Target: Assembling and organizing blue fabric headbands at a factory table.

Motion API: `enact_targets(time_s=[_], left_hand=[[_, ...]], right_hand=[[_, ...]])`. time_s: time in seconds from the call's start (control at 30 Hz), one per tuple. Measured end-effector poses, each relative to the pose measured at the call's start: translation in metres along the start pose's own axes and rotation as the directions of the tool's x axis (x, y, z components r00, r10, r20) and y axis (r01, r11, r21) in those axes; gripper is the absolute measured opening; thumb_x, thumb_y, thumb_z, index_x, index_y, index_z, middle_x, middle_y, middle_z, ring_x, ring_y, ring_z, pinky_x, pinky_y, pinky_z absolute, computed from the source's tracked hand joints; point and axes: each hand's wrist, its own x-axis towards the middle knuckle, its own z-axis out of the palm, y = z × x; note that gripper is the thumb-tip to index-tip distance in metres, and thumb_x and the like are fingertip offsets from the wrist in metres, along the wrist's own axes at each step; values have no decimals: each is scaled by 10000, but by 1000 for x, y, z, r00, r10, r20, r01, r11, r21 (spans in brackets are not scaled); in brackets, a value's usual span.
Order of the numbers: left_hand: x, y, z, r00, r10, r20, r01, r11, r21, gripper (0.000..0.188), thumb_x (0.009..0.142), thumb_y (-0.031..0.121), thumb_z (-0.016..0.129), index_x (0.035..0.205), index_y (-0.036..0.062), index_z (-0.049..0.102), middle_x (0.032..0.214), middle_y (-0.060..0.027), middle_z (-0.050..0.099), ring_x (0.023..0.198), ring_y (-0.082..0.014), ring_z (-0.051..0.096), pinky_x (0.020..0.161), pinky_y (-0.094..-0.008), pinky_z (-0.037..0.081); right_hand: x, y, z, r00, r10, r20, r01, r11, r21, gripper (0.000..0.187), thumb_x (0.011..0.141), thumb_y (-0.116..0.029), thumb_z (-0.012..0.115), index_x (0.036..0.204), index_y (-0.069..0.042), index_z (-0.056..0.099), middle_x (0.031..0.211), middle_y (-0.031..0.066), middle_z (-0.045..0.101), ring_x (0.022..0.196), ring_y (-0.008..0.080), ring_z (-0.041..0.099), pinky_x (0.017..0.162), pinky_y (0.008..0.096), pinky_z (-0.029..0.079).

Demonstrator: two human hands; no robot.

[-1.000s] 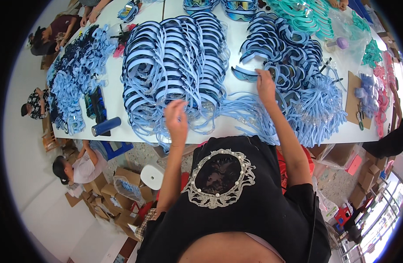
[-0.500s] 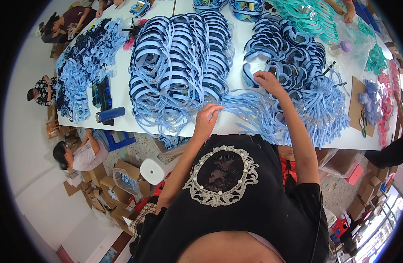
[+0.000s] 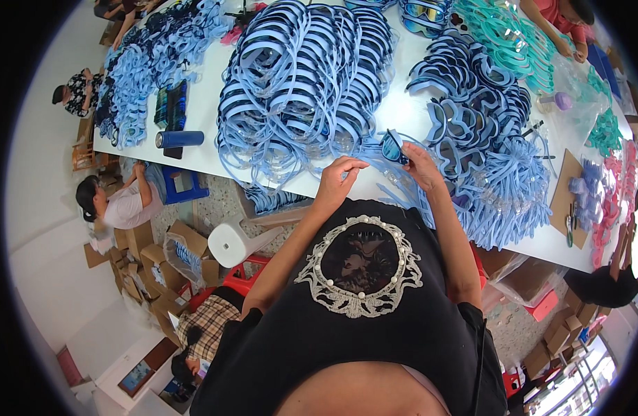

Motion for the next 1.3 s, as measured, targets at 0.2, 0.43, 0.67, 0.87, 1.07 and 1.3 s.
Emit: enact_targets(time_s=[0.2,0.43,0.67,0.87,1.07,1.3], left_hand=[[-1,-10,-3,963,-107,-248,76,988,-135,251,915,62,629,1149,50,717,1084,-100,676,1005,-193,631,894,-301,479],[-5,32,-8,881,378,285,-459,832,313,289,778,77,751,1059,135,713,1140,-39,636,1072,-276,583,976,-407,448],[-17,-7,-6,832,216,511,-423,843,333,304,716,130,819,994,184,708,999,-22,601,1052,-251,549,1027,-430,364],[-28,-13,-13,888,244,390,-384,860,335,241,696,165,826,913,176,720,973,-22,608,1047,-257,554,1029,-429,345],[-14,-33,-26,936,244,255,-305,923,235,157,703,146,822,817,96,727,1005,-55,696,1132,-272,583,1028,-423,368],[-4,-56,-45,942,-327,-72,238,804,-545,150,819,76,799,926,31,704,967,-31,687,894,-93,611,838,-245,468]], right_hand=[[-22,4,19,988,-74,136,108,957,-268,201,1007,-293,618,1098,-126,683,838,-106,575,692,2,470,618,170,385],[-21,37,30,961,132,241,-71,966,-247,223,1003,-267,623,1046,-60,692,830,-60,633,636,0,505,565,157,408],[-24,77,46,848,372,378,-345,928,-138,181,1010,-192,593,1064,-48,687,765,-68,625,598,-2,532,567,145,462],[-21,78,57,828,407,385,-389,912,-128,161,1002,-184,600,1002,-60,701,723,-62,608,579,27,541,547,175,459],[1,64,39,969,147,197,-68,931,-357,193,987,-229,611,971,-58,699,747,-36,667,568,56,574,548,203,469],[-4,68,5,979,-171,113,178,434,-883,173,896,-191,654,936,-25,679,812,129,706,668,241,685,614,360,544]])
